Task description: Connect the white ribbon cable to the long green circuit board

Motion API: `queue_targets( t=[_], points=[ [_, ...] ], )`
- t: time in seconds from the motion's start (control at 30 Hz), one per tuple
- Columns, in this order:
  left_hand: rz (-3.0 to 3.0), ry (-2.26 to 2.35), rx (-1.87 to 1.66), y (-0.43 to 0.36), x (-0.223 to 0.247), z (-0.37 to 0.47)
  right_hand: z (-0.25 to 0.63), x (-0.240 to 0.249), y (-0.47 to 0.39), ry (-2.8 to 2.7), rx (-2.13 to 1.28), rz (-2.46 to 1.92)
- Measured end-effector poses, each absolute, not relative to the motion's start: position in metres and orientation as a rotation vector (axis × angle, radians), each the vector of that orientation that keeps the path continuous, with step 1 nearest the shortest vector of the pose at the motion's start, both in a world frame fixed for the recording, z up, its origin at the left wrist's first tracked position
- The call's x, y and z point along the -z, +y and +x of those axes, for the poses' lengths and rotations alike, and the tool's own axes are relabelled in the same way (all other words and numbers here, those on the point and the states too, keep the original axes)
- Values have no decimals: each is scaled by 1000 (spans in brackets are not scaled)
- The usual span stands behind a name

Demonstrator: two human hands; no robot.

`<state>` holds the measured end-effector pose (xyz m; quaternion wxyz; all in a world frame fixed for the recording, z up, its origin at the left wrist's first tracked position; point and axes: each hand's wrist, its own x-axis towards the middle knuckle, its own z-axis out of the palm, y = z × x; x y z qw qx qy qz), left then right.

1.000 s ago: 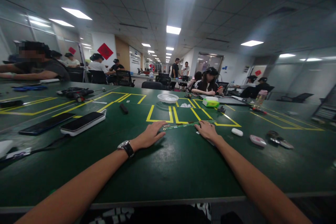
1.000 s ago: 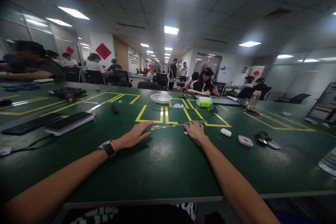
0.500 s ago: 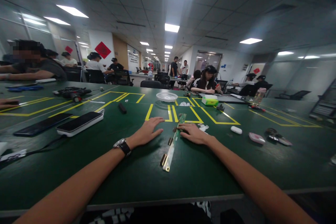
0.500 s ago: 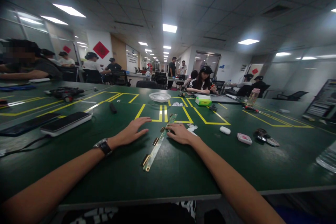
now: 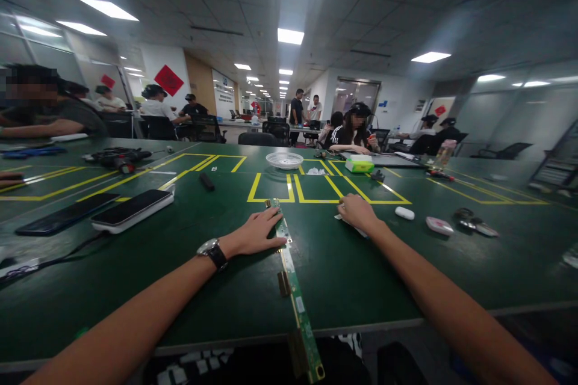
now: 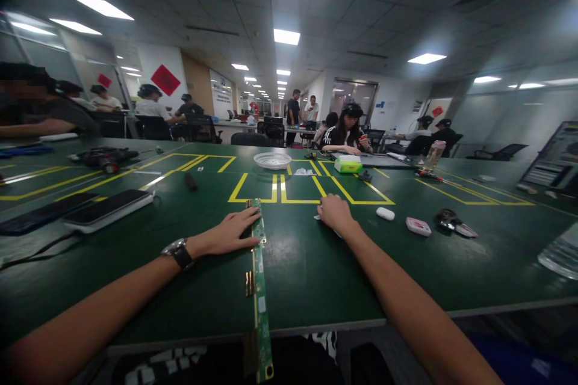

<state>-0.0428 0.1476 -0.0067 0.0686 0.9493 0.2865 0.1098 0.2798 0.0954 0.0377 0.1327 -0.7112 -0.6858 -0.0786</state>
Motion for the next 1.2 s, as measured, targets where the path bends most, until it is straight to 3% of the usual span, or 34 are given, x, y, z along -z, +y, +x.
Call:
queue_targets(
  t=[0.13,0.47,1.2],
  points=[
    [2835,855,-298,146,4,-44,291,-30,97,-2069,175,-2057],
    [2837,830,-254,145,3,-45,207,-19,87,-2366,-64,-1414],
    [2895,788,-250,139,5,-38,191,-10,90,-2175,-170,-1484]
  ],
)
